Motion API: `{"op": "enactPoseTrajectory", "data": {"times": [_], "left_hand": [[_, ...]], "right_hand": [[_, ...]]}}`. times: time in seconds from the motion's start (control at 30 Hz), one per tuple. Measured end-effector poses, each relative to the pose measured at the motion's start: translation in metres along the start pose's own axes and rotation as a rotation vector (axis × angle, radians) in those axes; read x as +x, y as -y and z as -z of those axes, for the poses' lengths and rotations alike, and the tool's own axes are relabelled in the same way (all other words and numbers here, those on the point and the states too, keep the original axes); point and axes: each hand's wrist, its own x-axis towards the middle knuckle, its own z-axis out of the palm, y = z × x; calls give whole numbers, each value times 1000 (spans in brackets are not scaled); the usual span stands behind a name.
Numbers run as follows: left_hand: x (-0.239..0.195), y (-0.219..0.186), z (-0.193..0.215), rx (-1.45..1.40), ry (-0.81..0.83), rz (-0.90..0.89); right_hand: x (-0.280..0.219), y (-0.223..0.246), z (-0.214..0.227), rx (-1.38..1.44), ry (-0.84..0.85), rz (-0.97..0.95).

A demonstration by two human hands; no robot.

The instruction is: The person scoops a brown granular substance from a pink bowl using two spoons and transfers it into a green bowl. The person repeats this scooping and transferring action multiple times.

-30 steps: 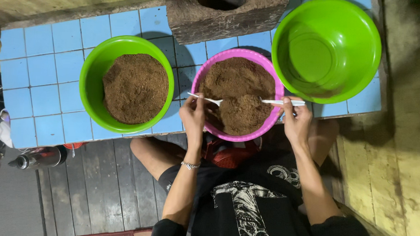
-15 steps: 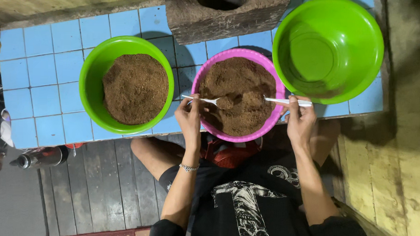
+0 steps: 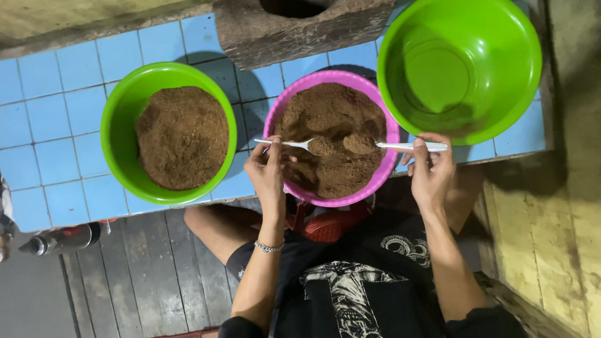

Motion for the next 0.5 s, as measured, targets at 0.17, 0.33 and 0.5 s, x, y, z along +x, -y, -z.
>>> {"op": "enactPoseTrajectory", "data": {"times": [0.17,0.33,0.5], "left_hand": [[-6,-18,-28,-51,-6,-4],[-7,-23,-69,-137,3,3],[-1,-11,-120,-133,224,-160]], "right_hand": [[10,34,21,-16,-51,-1],[34,25,48,9,-138,32],[54,31,65,-59,-248,120]]}}
